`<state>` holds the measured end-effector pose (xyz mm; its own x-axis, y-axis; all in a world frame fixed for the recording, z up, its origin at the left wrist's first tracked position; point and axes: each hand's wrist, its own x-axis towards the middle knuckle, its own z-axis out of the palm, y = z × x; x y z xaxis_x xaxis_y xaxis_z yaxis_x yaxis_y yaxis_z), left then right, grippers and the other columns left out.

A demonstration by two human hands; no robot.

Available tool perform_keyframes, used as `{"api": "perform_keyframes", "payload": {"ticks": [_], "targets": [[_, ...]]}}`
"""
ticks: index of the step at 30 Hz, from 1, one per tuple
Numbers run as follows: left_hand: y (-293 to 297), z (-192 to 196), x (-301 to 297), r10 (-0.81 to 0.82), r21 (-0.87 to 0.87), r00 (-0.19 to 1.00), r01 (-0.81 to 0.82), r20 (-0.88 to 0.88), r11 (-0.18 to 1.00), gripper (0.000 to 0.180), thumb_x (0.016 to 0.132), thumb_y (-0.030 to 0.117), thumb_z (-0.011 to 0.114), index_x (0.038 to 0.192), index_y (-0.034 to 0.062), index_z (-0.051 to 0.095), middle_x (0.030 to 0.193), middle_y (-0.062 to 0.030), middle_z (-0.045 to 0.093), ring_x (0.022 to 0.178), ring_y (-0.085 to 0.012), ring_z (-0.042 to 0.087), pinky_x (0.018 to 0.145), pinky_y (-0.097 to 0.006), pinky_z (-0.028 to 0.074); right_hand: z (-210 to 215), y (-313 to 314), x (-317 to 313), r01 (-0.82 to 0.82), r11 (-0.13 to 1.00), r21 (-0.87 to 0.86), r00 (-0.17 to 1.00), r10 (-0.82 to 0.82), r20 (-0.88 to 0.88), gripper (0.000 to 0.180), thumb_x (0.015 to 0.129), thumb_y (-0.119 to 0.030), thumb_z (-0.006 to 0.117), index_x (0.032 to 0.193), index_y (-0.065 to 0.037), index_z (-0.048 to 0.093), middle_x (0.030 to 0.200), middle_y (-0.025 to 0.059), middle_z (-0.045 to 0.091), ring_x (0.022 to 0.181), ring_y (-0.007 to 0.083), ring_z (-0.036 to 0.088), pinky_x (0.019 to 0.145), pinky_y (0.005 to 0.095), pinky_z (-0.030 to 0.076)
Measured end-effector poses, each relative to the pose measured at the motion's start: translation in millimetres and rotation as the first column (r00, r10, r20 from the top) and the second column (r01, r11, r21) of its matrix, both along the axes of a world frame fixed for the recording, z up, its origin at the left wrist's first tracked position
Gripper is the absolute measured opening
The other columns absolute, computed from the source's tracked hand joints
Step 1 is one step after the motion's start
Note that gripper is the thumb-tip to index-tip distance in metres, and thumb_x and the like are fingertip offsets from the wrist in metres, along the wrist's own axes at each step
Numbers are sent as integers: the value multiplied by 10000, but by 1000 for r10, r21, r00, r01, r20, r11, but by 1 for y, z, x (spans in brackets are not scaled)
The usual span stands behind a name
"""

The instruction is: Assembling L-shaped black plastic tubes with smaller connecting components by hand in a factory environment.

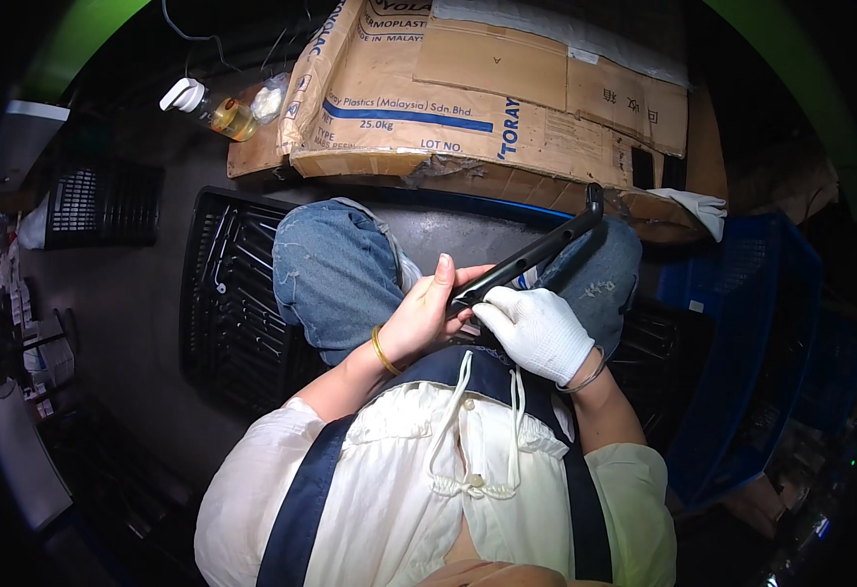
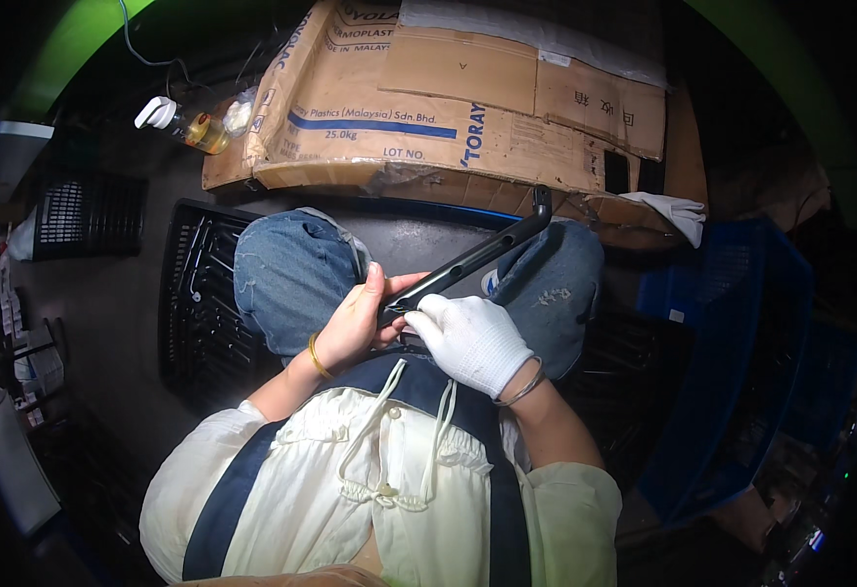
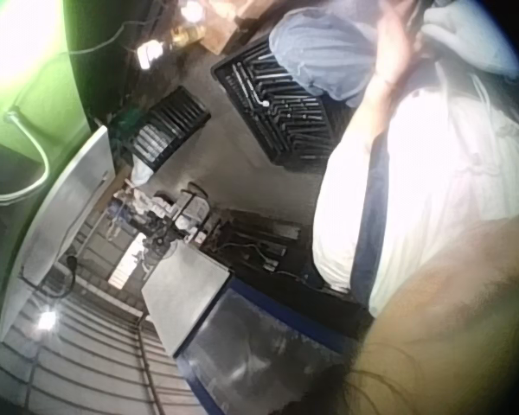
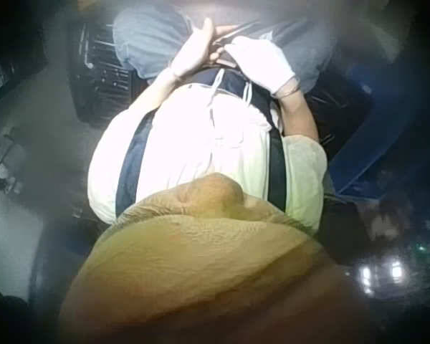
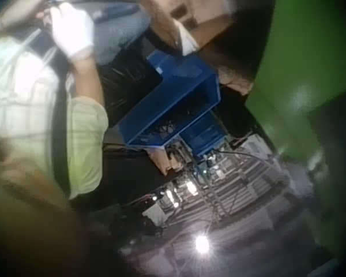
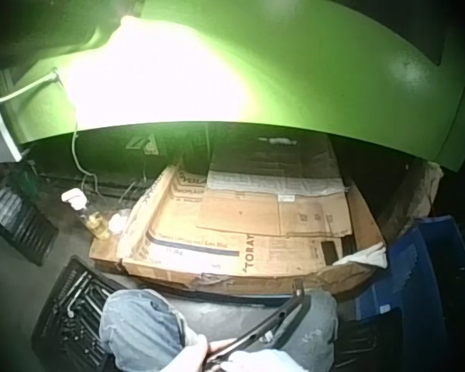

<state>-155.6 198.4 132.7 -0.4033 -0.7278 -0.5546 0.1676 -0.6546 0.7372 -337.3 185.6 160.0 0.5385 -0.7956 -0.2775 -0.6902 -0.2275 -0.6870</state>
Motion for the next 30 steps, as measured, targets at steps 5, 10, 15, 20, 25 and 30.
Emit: {"api": "perform_keyframes", "payload": {"ticks": [5, 10, 15, 20, 25, 30], "targets": [[-1, -5, 4, -10, 38, 1000, 10, -3, 999, 751, 1019, 605, 167, 1363, 45, 531, 702, 44, 513, 529, -6, 350, 469, -155, 273, -2, 1, 0, -18, 999, 38, 1000, 18, -14, 253, 959, -284, 507, 946, -94, 672, 788, 168, 682, 725, 361, 675, 654, 459, 535], [-3, -4, 8, 63, 90, 985, -50, -158, 995, 717, 1029, 581, 196, 1410, 40, 471, 703, 28, 511, 524, -17, 325, 465, -171, 260, -11, 5, -1, 140, 982, 127, 957, -167, 235, 187, 937, -236, 576, 950, -66, 651, 797, 185, 675, 759, 368, 675, 649, 429, 529], [1, -23, -6, 111, -139, 970, -144, -216, 980, 621, 1055, 503, 220, 1503, 89, 334, 790, 41, 475, 561, -26, 336, 480, -168, 271, -22, 10, 24, 514, 848, 133, 797, -529, 292, 278, 858, -226, 724, 958, -20, 566, 770, 97, 664, 693, 229, 682, 617, 350, 514], [15, -21, -12, 115, -299, 988, -80, 104, 951, 499, 1059, 327, 377, 1493, 82, 360, 938, -12, 547, 675, -49, 474, 603, -198, 407, -52, -13, 30, 564, 592, 576, 315, -799, 512, 156, 941, -184, 650, 867, -102, 539, 607, -73, 472, 412, 6, 373, 366, 192, 253], [14, -25, -6, 359, -788, 767, 292, 532, 543, 402, 997, 145, 529, 1375, 31, 450, 1000, -45, 576, 830, -96, 566, 733, -252, 480, -37, -36, 16, 384, 532, 754, 238, -847, 476, 152, 960, -221, 629, 991, -74, 606, 559, -107, 404, 384, -11, 311, 347, 185, 205], [8, -26, 0, 12, -262, 995, -37, -96, 964, 401, 1030, 192, 472, 1388, 36, 380, 967, -56, 538, 689, -95, 554, 652, -225, 474, -31, -37, 9, 77, 561, 824, 291, -803, 520, 304, 1003, -253, 554, 1179, -11, 603, 562, -110, 368, 401, -15, 282, 371, 179, 198]]}}
